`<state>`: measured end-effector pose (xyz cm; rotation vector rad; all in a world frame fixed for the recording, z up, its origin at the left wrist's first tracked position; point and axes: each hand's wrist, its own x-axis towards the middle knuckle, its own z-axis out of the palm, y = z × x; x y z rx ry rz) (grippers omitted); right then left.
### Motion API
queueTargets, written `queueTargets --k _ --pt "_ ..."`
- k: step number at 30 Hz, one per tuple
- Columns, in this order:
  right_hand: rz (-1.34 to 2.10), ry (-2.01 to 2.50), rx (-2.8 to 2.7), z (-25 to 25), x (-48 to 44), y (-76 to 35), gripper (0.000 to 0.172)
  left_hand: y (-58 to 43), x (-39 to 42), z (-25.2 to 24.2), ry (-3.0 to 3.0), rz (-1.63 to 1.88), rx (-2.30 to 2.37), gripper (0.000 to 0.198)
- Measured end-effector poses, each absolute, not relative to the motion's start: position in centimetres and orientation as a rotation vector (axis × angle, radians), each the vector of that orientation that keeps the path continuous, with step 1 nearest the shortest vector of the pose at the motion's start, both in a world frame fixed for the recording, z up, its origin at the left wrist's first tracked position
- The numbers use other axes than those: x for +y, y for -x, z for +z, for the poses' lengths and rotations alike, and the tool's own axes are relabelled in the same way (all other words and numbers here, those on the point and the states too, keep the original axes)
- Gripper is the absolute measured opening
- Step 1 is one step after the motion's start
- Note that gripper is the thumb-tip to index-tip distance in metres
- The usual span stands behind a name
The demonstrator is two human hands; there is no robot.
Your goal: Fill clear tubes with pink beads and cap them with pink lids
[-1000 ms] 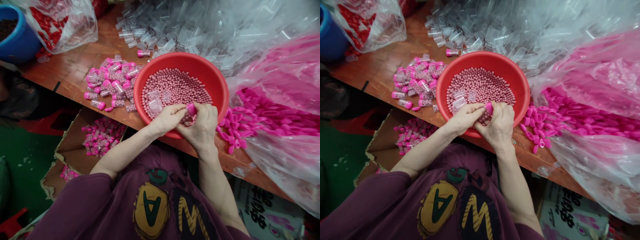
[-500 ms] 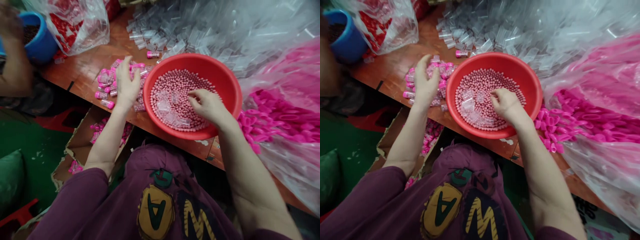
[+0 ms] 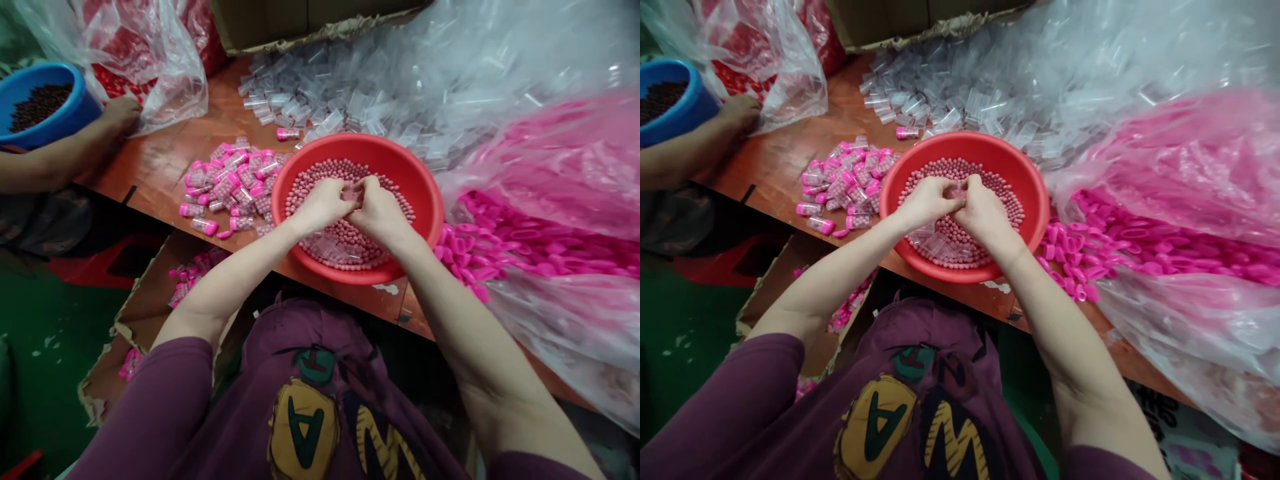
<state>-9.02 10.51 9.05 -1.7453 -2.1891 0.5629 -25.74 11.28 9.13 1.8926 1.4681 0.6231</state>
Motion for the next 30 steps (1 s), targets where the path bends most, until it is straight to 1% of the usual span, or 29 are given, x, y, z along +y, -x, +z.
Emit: queueTargets --k 2,4,6,8,10,12,14,19,21,23,26,28,30 --pt "0.538 1.813 -2.164 9.4 9.4 8.9 0.048 24.3 10.8 9.5 -1.968 0.602 1.477 0.012" --pt "0.534 1.910 -2.162 9.8 8.5 8.9 0.041 22.9 10.3 10.2 -2.090 0.552 1.534 0.007" --pt "0.513 2.047 -2.158 10.1 7.8 8.8 0.035 21.8 9.8 11.1 -2.221 0.466 1.601 0.020" --pt "0.486 2.165 -2.159 10.3 7.2 8.7 0.035 20.9 9.3 11.9 -2.307 0.313 1.651 0.032" --pt "0.512 2.181 -2.180 10.5 6.9 8.4 0.037 20.3 9.1 12.2 -2.343 0.154 1.660 0.038" --pt "0.585 2.135 -2.215 10.5 6.6 8.1 0.039 20.1 9.4 12.0 -2.340 0.059 1.669 0.040" --pt "0.654 2.082 -2.251 10.4 6.5 7.7 0.041 20.3 10.3 11.3 -2.332 0.036 1.636 0.037" --pt "0.734 2.006 -2.291 9.6 6.8 7.0 0.040 22.0 14.6 9.6 -2.064 -0.102 1.276 0.024" --pt "0.665 1.947 -2.180 9.1 6.9 6.3 0.041 22.5 15.8 9.4 -2.017 -0.177 1.241 0.020" --pt "0.546 1.767 -1.942 8.6 6.6 5.0 0.042 22.6 16.3 9.4 -2.103 -0.204 1.289 0.015" --pt "0.373 1.444 -1.583 7.6 5.0 1.6 0.033 22.0 15.9 9.3 -2.249 -0.149 1.409 0.015" --pt "0.303 1.445 -1.461 7.0 3.1 -1.2 0.030 21.5 15.3 9.1 -2.280 -0.168 1.460 0.021" --pt "0.305 1.546 -1.372 6.1 1.0 -4.0 0.029 21.1 14.7 8.9 -2.306 -0.240 1.470 0.026"
